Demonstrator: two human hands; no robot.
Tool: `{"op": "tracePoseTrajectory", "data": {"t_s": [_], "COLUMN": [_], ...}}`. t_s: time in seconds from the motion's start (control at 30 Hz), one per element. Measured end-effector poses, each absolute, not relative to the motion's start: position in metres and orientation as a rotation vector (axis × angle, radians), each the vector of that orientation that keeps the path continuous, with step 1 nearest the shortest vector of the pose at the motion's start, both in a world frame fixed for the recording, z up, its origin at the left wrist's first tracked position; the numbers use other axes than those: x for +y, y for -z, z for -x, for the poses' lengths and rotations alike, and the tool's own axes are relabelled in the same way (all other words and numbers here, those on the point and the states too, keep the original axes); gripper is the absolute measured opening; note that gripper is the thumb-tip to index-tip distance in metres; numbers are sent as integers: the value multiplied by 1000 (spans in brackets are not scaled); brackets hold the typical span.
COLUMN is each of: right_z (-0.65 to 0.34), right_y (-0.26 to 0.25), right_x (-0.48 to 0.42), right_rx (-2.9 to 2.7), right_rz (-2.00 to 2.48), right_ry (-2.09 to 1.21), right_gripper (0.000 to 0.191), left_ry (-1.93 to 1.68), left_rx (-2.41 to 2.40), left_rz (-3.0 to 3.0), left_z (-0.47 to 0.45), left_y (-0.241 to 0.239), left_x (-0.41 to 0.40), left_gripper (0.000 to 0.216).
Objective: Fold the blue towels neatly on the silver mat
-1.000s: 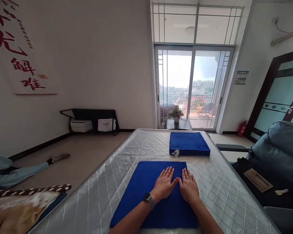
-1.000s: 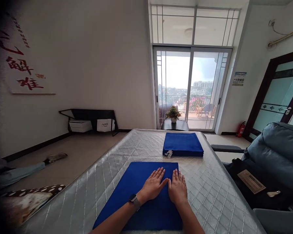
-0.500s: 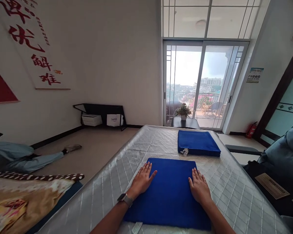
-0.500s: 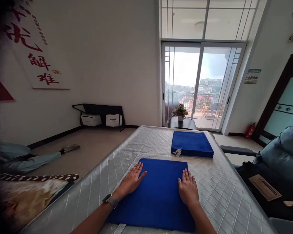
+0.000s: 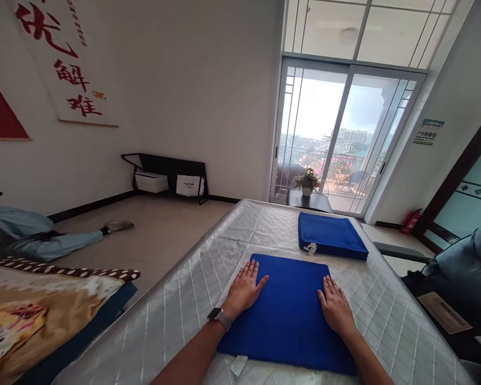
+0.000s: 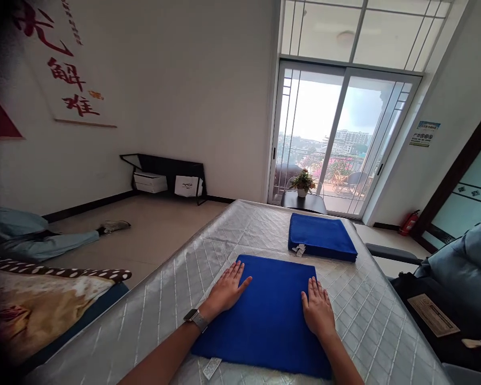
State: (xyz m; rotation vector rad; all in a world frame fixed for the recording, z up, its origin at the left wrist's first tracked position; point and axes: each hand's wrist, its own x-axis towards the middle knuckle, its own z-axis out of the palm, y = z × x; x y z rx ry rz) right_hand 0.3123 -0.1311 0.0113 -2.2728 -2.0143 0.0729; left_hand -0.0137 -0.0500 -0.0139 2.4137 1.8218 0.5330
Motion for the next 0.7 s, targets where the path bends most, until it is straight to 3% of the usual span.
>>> {"op": "tracePoseTrajectory", "data": {"t_s": [0.3,0.7], "right_z": [-302,-299], "right_y": [-30,-14], "right_x": [-146,-191], "right_rx": [-2016,-2022], "right_rz": [2335,2263], "right_ry": [-33,-73], "right_gripper": [67,69], "left_ry": [-496,-550], "left_rx": [1840,1831], "left_rz": [-2416,-2469], "left_z": [11,13], "left_y": [5,13], "left_x": [-55,-51], "left_gripper": [87,85]}}
